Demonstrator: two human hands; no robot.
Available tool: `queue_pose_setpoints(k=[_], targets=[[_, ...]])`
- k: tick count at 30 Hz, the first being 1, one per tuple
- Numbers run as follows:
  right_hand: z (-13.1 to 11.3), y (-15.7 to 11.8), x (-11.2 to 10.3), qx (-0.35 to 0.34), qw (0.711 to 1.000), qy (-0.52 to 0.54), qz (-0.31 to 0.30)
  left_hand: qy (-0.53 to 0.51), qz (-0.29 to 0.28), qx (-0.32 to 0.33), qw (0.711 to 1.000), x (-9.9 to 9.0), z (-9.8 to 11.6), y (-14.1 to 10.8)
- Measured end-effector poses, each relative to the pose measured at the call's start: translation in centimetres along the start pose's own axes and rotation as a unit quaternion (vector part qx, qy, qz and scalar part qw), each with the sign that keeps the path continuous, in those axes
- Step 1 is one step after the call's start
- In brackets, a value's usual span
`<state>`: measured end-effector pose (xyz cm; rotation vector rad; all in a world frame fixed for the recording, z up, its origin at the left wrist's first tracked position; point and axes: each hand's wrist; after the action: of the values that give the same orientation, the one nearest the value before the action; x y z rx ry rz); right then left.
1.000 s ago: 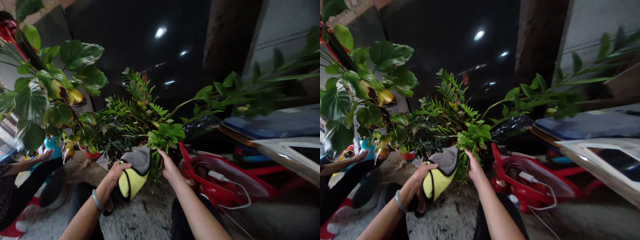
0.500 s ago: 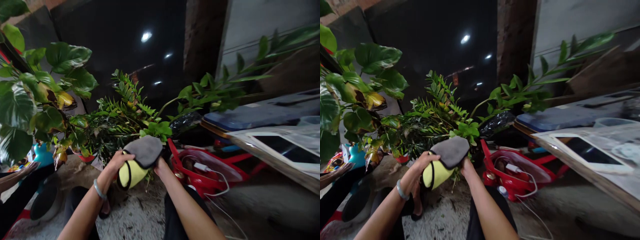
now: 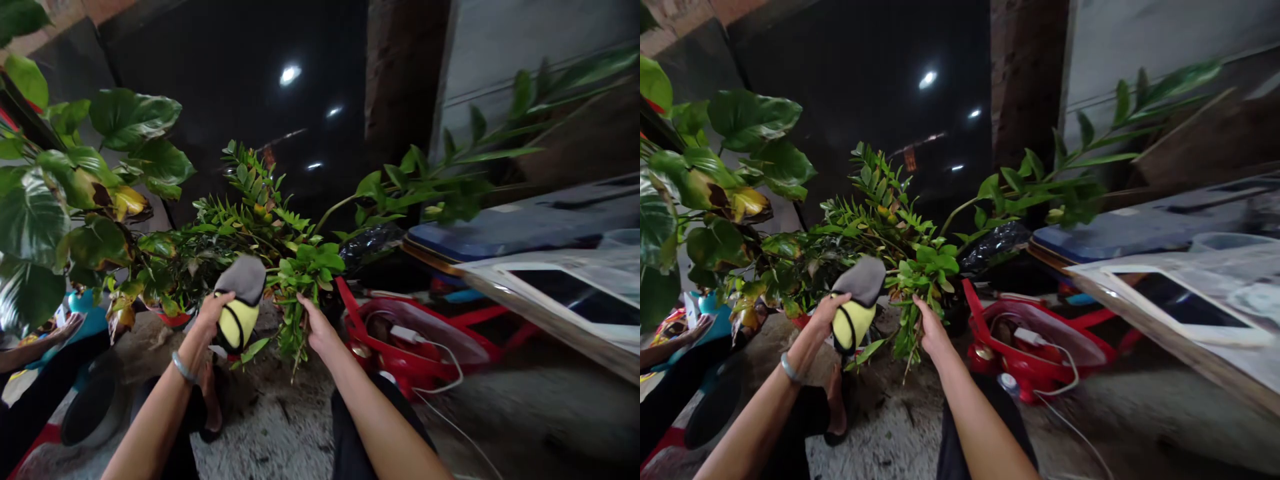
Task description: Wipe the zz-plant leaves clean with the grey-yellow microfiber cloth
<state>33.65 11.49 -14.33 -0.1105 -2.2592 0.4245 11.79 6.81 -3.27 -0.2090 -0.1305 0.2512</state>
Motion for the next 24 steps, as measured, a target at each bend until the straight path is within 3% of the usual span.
queue_pose_setpoints(k=[3,6,10,13,15,17,21,24], targets=[[0.0,-0.1,-0.2,-0.001,1.000,0.000,0.024,0.024,-0.079,-0.058,0.995,-2.8,-2.5,-2.4],[-0.3,0.0,-0.5,-0.014,1.000,0.004,0.011,0.006,-0.123,-0.073,0.990,-4.9,-1.6,-4.5],[-0.3,0.1,-0.2,0.010,1.000,-0.003,0.012,-0.084,-0.076,0.003,0.994,-3.9,2.3,-3.5],[-0.2,-0.2,0.4,0.011,1.000,0.008,0.020,-0.111,-0.001,0.050,0.993,-2.1,2.8,-1.2],[-0.2,-0.5,0.6,0.008,1.000,0.011,0.020,-0.060,0.030,0.037,0.997,-1.5,1.2,-0.6],[-0.4,-0.8,0.6,0.012,1.000,0.006,0.023,0.007,0.008,-0.004,1.000,-2.0,-1.5,-1.1],[-1.0,-1.0,0.3,0.036,0.999,-0.005,0.024,0.033,-0.086,-0.064,0.994,-4.9,-6.1,-4.2],[-1.1,-1.1,0.2,0.039,0.999,-0.010,0.022,-0.004,-0.096,-0.073,0.993,-7.0,-6.8,-6.3]])
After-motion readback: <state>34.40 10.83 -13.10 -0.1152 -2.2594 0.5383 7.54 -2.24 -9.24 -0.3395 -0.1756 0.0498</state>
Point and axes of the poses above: each hand's wrist, its own y-axis towards the middle knuckle, its own x-axis out of the palm, z = x × y, and after that the axes turned 3 degrees about y, right-handed
